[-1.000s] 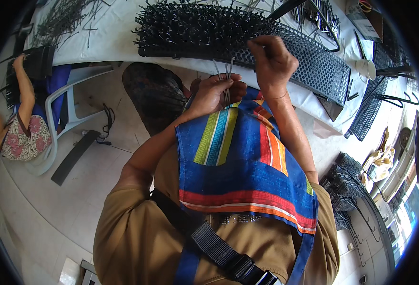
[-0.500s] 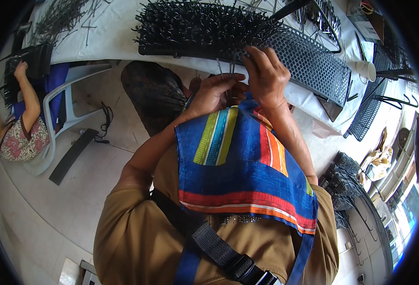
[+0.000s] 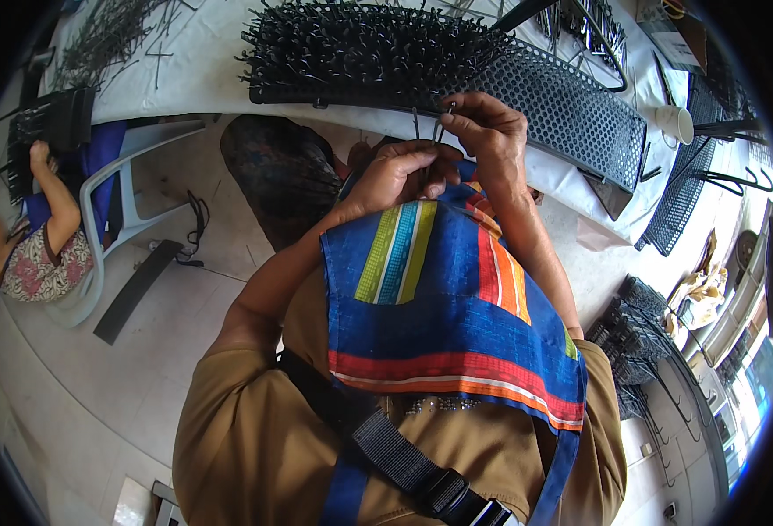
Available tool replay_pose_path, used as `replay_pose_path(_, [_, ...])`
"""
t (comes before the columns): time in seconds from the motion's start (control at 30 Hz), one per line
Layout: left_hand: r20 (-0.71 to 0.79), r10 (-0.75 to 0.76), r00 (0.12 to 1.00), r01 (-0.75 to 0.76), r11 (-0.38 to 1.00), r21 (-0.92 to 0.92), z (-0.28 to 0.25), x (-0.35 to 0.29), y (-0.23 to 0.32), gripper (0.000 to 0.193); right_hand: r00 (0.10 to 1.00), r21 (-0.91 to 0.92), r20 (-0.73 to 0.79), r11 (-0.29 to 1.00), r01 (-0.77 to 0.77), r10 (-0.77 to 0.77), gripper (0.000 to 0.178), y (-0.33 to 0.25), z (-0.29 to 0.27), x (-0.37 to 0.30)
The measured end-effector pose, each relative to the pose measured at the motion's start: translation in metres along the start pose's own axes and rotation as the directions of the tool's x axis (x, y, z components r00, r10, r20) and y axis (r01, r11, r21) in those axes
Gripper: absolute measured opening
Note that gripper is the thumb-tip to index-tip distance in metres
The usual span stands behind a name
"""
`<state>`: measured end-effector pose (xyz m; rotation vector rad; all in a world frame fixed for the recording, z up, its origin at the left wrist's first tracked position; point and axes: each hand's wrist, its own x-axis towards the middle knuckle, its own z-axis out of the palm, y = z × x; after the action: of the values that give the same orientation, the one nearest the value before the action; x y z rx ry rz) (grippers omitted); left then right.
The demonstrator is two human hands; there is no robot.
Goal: The person inserts metal pins one by one into holes on a perforated rack by hand, picks up another batch of metal pins from the table, and inserts them into the rack.
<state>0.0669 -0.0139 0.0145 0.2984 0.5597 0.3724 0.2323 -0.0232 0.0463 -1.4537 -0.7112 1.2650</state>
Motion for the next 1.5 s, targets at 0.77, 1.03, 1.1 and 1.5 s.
replay_pose_path(0.77, [-0.073, 0.033, 0.997, -0.036, 0.999, -0.035, -0.01, 0.003, -0.006, 0.031, 0.652, -0.854, 0.243, 0.161, 0.495, -0.719, 0.011, -0.009, 0.004, 0.019])
replay_pose_path(1.03, [-0.073, -0.001, 0.997, 0.003, 0.999, 0.04, -0.001, 0.0, -0.001, 0.032, 0.703, -0.9, 0.308, 0.043, 0.434, -0.641, 0.034, -0.004, 0.001, 0.0])
replay_pose_path(1.1, [-0.064, 0.006, 0.998, -0.003, 0.999, 0.043, -0.002, 0.001, -0.002, 0.032, 0.672, -0.891, 0.27, 0.086, 0.446, -0.689, 0.035, 0.004, -0.001, 0.001])
replay_pose_path(1.5, [-0.045, -0.016, 0.999, 0.015, 0.999, -0.031, -0.007, 0.002, -0.001, 0.031, 0.64, -0.833, 0.267, 0.161, 0.529, -0.72, 0.014, -0.012, 0.009, 0.017])
